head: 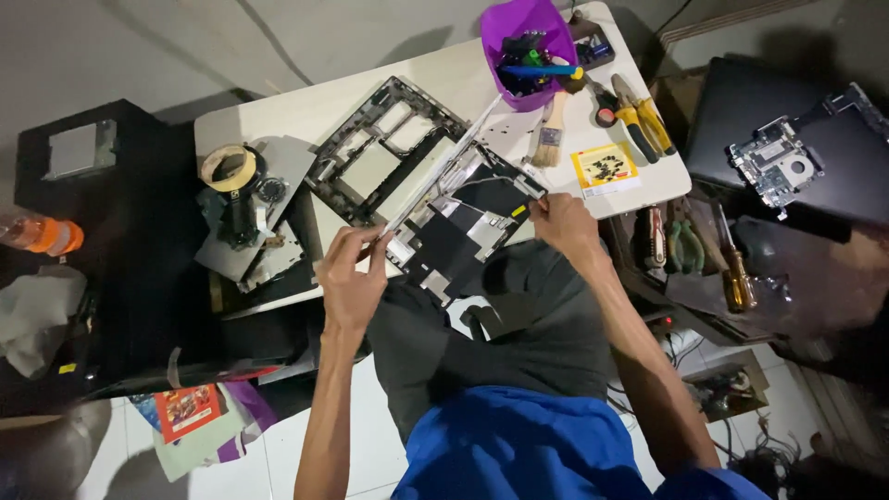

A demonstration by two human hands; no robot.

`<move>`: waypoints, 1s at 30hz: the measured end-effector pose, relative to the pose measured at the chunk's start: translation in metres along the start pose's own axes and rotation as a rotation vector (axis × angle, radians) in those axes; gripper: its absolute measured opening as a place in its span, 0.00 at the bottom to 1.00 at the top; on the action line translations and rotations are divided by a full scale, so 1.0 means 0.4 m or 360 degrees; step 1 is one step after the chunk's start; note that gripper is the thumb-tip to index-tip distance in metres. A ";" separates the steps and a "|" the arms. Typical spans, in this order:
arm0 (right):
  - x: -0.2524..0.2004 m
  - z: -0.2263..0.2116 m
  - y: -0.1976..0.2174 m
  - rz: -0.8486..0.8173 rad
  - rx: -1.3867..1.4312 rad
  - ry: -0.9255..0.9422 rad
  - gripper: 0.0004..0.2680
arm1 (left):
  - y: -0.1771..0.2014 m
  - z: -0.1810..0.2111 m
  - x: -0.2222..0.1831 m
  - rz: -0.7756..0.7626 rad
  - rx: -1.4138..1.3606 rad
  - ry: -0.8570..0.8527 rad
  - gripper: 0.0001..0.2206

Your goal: Reassembling the screen frame of a laptop by aligning the bezel and securing it with screws.

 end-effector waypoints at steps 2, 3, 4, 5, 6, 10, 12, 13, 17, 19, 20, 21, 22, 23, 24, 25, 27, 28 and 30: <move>0.047 0.031 -0.008 0.0067 -0.0073 -0.0011 0.12 | -0.018 0.020 0.001 0.0017 -0.0010 -0.0019 0.06; 0.071 0.045 -0.012 0.0135 -0.0147 -0.0018 0.13 | -0.026 0.030 0.003 0.0036 -0.0019 -0.0040 0.06; 0.091 0.050 -0.016 0.0136 -0.0145 -0.0020 0.13 | -0.034 0.037 0.005 0.0035 -0.0020 -0.0042 0.06; 0.111 0.055 -0.020 0.0181 -0.0212 0.0004 0.13 | -0.043 0.045 0.006 0.0047 0.0000 -0.0073 0.06; 0.131 0.061 -0.023 0.0225 -0.0279 0.0027 0.13 | -0.052 0.052 0.006 0.0060 0.0019 -0.0105 0.06; 0.153 0.034 -0.005 0.0274 -0.0409 0.0043 0.12 | -0.092 0.055 -0.008 0.0094 0.0084 -0.0161 0.07; 0.160 0.021 0.001 0.0338 -0.0509 0.0110 0.12 | -0.103 0.059 -0.009 0.0101 0.0168 -0.0236 0.07; 0.164 0.024 0.000 0.0338 -0.0509 0.0111 0.12 | -0.110 0.064 -0.011 0.0102 0.0169 -0.0236 0.07; 0.169 0.025 -0.005 0.0342 -0.0419 0.0104 0.11 | -0.117 0.091 -0.009 0.0182 0.0151 -0.0221 0.07; 0.164 0.029 -0.004 0.0379 -0.0381 0.0118 0.09 | -0.124 0.101 -0.013 0.0189 0.0161 -0.0253 0.06; 0.161 0.034 -0.003 0.0358 -0.0325 0.0107 0.10 | -0.132 0.100 -0.018 0.0214 0.0205 -0.0244 0.06; 0.161 0.034 -0.001 0.0338 -0.0269 0.0100 0.10 | -0.139 0.099 -0.021 0.0244 0.0250 -0.0237 0.06; 0.142 0.020 0.006 0.0338 -0.0270 0.0102 0.10 | -0.148 0.124 -0.025 0.0246 0.0251 -0.0236 0.06; 0.121 0.006 0.013 0.0355 -0.0180 0.0124 0.10 | -0.155 0.146 -0.029 0.0311 0.0219 -0.0076 0.03; 0.100 -0.007 0.020 0.0371 -0.0089 0.0145 0.09 | -0.163 0.169 -0.034 0.0374 0.0188 0.0085 0.04; 0.062 -0.042 0.027 0.0373 -0.0093 0.0146 0.09 | -0.166 0.141 -0.039 0.0377 0.0184 0.0086 0.04; -0.018 -0.113 0.038 0.0376 0.0559 0.0527 0.10 | -0.177 0.089 -0.053 0.0222 0.0328 -0.0250 0.08; -0.056 -0.158 0.057 0.0374 0.0556 0.0523 0.10 | -0.183 0.087 -0.054 0.0220 0.0326 -0.0246 0.08; -0.137 -0.245 0.090 0.0238 0.1024 0.0550 0.15 | -0.195 0.084 -0.061 0.0139 0.0342 -0.0292 0.08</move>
Point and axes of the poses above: each hand's wrist, its own x-axis towards the middle knuckle, its own y-axis out of the back of the hand, z = x × y, the point moved 1 cm from there along x, towards the middle knuckle, and after that the axes turned 7 degrees about x, right-handed, at the moved point
